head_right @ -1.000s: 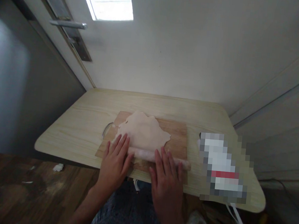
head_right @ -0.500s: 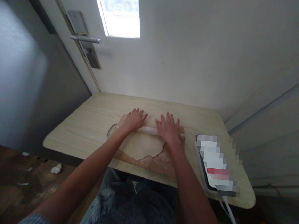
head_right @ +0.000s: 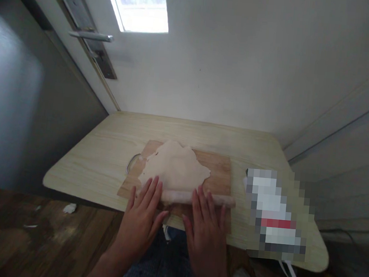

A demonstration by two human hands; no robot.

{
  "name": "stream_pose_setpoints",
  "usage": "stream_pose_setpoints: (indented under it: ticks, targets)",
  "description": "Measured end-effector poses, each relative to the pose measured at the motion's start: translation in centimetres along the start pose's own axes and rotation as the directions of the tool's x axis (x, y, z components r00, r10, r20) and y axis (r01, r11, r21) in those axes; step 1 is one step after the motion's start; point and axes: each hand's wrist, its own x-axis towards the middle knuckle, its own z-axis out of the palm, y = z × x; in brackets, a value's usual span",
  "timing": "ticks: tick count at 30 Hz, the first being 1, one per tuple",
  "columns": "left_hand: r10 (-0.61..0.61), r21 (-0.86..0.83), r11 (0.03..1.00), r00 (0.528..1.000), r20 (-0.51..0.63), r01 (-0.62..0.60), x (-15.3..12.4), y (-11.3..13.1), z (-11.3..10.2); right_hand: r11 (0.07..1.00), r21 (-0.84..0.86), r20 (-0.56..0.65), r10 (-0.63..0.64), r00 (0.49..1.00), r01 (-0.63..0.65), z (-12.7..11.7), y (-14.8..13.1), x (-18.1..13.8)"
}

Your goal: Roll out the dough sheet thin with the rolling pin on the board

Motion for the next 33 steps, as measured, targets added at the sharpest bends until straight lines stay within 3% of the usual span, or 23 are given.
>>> stream_pose_setpoints:
  ticks: [5,7,9,12,16,19,22,26,29,33]
  targets:
    - [-0.073,0.032,0.997,0.997,-0.018,0.073,6.4,-1.2,1.8,1.000,-0.019,0.096,0.023,0.995,-0.022,0.3,1.1,6.9]
    - [-0.092,0.025,0.995,0.996,0.007,0.091,9.8,-2.0,2.0,1.000,-0.026,0.163,0.021,0.986,-0.017,0.8,1.7,10.3]
    - [-0.138,0.004,0.990,0.989,0.050,0.138,12.8,-2.7,2.2,0.994,-0.053,0.182,0.105,0.978,-0.097,1.5,2.3,13.1]
    - [-0.176,-0.022,0.983,0.975,0.132,0.181,15.3,-3.3,2.2,0.989,-0.053,0.220,0.144,0.965,-0.136,2.2,2.8,15.1]
    - [-0.148,-0.044,0.987,0.985,0.088,0.152,13.5,-3.0,2.2,0.994,-0.042,0.158,0.110,0.981,-0.105,1.9,2.2,13.1]
    - [-0.113,-0.044,0.993,0.994,-0.004,0.113,9.4,-2.2,1.9,0.997,-0.013,0.062,0.076,0.995,-0.075,1.1,0.9,9.2]
    - [-0.065,-0.067,0.996,0.998,-0.018,0.064,5.0,-1.5,1.4,0.996,0.038,-0.038,0.085,0.996,-0.083,0.5,-0.3,4.7]
    - [-0.055,-0.054,0.997,0.998,-0.022,0.053,1.4,-0.8,0.9,0.997,0.077,-0.032,0.027,0.999,-0.024,0.2,-1.0,0.7]
    - [-0.060,-0.038,0.997,0.998,-0.027,0.059,1.6,-0.7,1.1,0.998,0.055,0.000,0.005,1.000,-0.005,0.3,-0.6,0.9]
    - [-0.118,-0.005,0.993,0.992,-0.032,0.118,6.1,-1.2,2.0,0.999,-0.018,0.085,0.041,0.996,-0.039,0.7,0.5,6.2]
